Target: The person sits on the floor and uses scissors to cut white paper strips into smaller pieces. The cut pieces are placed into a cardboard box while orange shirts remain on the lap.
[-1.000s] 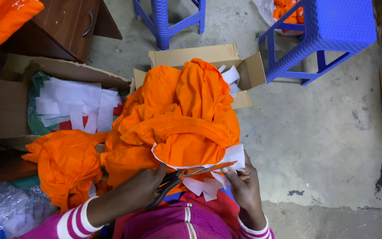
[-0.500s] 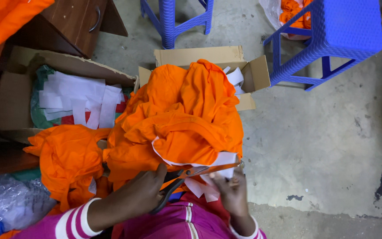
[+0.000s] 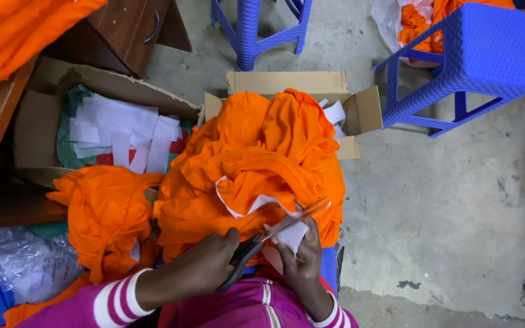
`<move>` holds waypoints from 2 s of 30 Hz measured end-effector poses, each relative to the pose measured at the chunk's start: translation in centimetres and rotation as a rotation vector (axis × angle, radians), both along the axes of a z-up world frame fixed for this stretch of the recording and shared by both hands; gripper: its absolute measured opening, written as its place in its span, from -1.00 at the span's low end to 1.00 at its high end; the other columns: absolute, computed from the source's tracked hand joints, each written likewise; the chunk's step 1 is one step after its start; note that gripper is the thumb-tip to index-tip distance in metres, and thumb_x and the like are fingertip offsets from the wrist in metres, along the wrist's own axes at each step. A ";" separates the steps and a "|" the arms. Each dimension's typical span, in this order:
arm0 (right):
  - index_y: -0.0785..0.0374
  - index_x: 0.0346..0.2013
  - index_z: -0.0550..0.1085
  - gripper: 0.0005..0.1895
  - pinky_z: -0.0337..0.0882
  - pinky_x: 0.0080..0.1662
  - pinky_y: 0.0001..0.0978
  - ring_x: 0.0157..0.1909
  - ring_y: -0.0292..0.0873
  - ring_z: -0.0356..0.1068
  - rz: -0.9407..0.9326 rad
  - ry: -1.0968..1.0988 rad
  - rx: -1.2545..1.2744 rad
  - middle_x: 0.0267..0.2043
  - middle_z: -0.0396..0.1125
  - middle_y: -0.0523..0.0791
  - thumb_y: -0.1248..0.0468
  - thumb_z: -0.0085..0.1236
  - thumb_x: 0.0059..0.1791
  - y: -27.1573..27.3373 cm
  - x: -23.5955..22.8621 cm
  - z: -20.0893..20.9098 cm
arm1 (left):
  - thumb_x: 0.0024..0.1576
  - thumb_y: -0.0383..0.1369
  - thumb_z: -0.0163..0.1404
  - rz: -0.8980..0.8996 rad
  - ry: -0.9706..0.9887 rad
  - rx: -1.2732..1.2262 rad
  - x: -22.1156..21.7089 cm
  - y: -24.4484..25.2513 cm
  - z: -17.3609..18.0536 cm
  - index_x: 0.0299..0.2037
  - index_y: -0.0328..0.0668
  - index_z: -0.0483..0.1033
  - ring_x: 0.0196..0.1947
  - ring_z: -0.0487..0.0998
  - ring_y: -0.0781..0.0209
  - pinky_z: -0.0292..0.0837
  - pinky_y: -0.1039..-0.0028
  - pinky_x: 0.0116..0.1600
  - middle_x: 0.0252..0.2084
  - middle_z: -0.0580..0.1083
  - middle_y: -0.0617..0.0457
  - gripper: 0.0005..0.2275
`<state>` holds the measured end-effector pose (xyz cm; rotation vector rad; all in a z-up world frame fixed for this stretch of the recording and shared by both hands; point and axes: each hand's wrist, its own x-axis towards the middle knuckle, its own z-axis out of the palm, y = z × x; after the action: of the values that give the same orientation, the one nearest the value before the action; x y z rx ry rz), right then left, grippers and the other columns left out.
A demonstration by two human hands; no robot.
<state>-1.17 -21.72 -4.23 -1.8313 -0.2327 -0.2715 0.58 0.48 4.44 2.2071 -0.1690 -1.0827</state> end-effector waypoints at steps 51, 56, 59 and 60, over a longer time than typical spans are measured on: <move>0.39 -0.10 0.46 -0.89 0.63 -0.26 -0.28 -0.34 -0.13 0.54 -0.762 0.737 1.067 -0.30 0.46 0.01 0.36 0.07 0.17 -12.1 47.5 -21.9 | -0.01 -0.60 0.29 1.178 -0.075 0.055 6.8 17.3 -10.3 -0.32 -0.21 0.28 -0.33 0.46 0.10 0.38 0.30 -0.17 -0.36 0.49 -0.16 -0.67; 0.10 -0.14 0.49 -0.84 0.55 -0.29 -0.33 -0.36 -0.19 0.49 -0.413 0.682 1.222 -0.32 0.49 -0.11 0.23 0.33 0.06 -12.9 48.3 -26.4 | 0.03 -0.75 0.23 1.218 -0.010 0.084 8.6 16.5 -12.0 -0.29 -0.33 0.28 -0.22 0.71 -0.01 0.58 0.26 -0.04 -0.22 0.75 -0.37 -0.68; 0.06 0.57 0.11 0.09 0.06 0.48 -0.16 0.58 0.04 0.02 -0.437 1.329 0.411 0.62 0.02 -0.19 -0.30 0.25 -0.13 -13.7 46.2 -26.2 | 0.03 -0.85 0.16 1.306 0.022 -0.106 8.7 16.2 -13.1 -0.19 -0.41 0.30 -0.17 0.68 -0.17 0.55 0.18 -0.02 -0.20 0.68 -0.53 -0.68; 0.08 0.28 0.30 -0.30 0.19 0.11 -0.29 0.15 -0.05 0.20 -0.266 1.274 0.314 0.34 0.26 -0.18 -0.20 0.16 -0.02 -14.0 45.1 -25.9 | 0.06 -0.85 0.16 1.339 0.083 -0.175 8.7 15.8 -13.3 -0.15 -0.40 0.31 -0.18 0.64 -0.16 0.49 0.22 -0.04 -0.19 0.65 -0.53 -0.67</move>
<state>43.98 -35.68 -30.09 -1.4060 0.8877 0.6558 9.27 16.27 -8.84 1.5291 1.0537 -0.3368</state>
